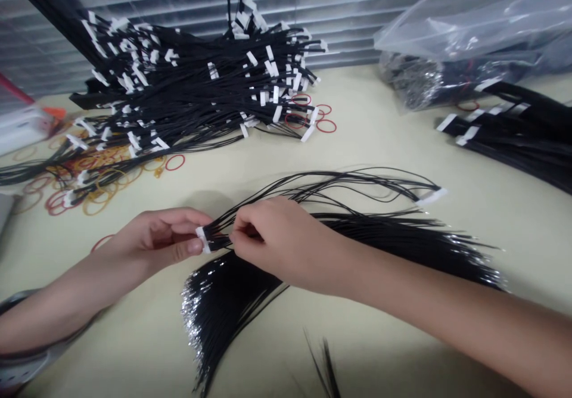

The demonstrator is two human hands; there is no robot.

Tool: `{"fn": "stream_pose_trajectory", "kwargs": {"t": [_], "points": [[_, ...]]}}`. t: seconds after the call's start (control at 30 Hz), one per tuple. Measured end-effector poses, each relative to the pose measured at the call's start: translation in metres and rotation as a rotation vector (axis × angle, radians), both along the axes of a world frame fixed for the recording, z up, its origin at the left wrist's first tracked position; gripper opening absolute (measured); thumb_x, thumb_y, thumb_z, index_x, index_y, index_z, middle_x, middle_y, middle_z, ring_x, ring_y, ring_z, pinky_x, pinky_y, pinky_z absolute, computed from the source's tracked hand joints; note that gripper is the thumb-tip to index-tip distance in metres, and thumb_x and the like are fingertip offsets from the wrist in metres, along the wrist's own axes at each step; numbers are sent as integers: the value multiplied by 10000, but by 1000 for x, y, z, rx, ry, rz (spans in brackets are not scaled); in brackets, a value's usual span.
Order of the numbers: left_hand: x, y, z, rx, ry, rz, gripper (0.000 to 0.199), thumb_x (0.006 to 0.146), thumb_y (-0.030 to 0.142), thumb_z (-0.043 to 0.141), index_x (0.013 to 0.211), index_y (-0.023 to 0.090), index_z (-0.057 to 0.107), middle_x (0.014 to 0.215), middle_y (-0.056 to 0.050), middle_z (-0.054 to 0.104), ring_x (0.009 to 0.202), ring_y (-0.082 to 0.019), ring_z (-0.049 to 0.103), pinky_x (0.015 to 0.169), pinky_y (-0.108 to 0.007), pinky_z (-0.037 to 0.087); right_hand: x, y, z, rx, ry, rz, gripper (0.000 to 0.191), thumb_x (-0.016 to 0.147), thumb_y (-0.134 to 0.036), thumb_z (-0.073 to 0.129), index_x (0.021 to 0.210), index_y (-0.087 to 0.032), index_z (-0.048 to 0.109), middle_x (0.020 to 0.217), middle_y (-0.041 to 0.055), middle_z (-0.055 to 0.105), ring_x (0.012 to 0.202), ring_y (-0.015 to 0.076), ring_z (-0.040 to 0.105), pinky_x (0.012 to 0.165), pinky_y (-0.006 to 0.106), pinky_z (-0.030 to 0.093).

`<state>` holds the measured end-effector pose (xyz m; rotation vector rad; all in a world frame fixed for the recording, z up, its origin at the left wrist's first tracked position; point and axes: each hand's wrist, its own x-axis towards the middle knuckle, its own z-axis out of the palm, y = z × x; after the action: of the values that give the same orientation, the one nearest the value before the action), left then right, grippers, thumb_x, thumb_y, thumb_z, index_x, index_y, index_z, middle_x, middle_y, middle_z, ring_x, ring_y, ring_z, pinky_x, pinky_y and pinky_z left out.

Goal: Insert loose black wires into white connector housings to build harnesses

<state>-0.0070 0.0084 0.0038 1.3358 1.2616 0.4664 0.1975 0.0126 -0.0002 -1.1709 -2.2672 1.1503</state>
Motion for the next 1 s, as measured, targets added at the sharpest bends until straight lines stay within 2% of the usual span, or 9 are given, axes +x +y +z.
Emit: {"fn": "stream_pose_trajectory", "kwargs": {"t": [0.3, 0.5, 0.63, 0.73, 0.8, 0.83, 0.87, 0.93, 1.0], "points": [[1, -3, 1, -38, -25, 11, 183, 736, 172, 612, 919, 189, 620, 737, 38, 630, 672, -82, 535, 602, -170, 408, 1, -1, 2, -53, 0, 30, 170, 787, -171, 435, 634, -175, 508, 543, -78, 475, 470, 34, 384, 436, 162, 272], [5, -8, -4, -72, -75, 101, 195, 719, 186, 642, 911, 198, 610, 759, 31, 686, 680, -83, 578, 625, -171, 441, -8, -5, -5, 154, -33, -5, 148, 779, -131, 457, 666, -161, 547, 591, -48, 524, 558, 65, 447, 556, 211, 301], [6, -7, -3, -1, -35, 65, 191, 742, 219, 625, 929, 197, 594, 767, 5, 690, 707, -111, 603, 635, -190, 468, -11, -7, -5, 220, -47, -2, 127, 795, -127, 448, 709, -149, 538, 668, -19, 561, 628, 90, 477, 644, 241, 321], [2, -6, 5, 200, 53, -40, 325, 792, 231, 564, 1110, 241, 501, 851, -8, 667, 760, -133, 611, 656, -224, 493, -9, -4, 1, 234, -53, -13, 134, 815, -140, 437, 723, -151, 534, 672, -18, 556, 626, 90, 475, 619, 233, 320], [-2, -7, 11, 470, 137, -144, 493, 780, 216, 580, 1229, 300, 395, 1068, -30, 608, 909, -162, 588, 763, -274, 491, -5, -1, 5, 226, -37, -31, 135, 815, -142, 441, 721, -157, 538, 647, -30, 543, 589, 80, 461, 570, 219, 312], [-5, -8, 13, 640, 210, -199, 522, 769, 198, 595, 1236, 321, 397, 1169, -35, 555, 992, -180, 555, 828, -302, 467, -4, 0, 7, 209, -24, -28, 138, 814, -139, 442, 718, -160, 539, 629, -39, 534, 565, 74, 452, 545, 212, 308], [-7, -8, 14, 812, 295, -249, 503, 757, 178, 608, 1209, 325, 444, 1225, -35, 516, 1048, -197, 523, 873, -320, 439, -2, 2, 9, 184, -11, -13, 144, 816, -135, 438, 720, -164, 541, 614, -47, 527, 543, 68, 444, 525, 206, 307], [-11, -10, 14, 1077, 451, -337, 375, 759, 143, 603, 1100, 294, 560, 1194, -37, 543, 1049, -207, 515, 876, -315, 421, 0, 3, 13, 158, 1, 30, 154, 828, -134, 427, 746, -173, 551, 615, -53, 529, 533, 65, 447, 511, 197, 319], [-12, -10, 13, 1184, 500, -383, 298, 776, 119, 575, 1035, 265, 599, 1077, -35, 607, 974, -190, 547, 823, -288, 437, 2, 1, 17, 264, -25, 11, 143, 837, -143, 432, 789, -168, 564, 704, -22, 559, 629, 85, 491, 583, 209, 362]]}}
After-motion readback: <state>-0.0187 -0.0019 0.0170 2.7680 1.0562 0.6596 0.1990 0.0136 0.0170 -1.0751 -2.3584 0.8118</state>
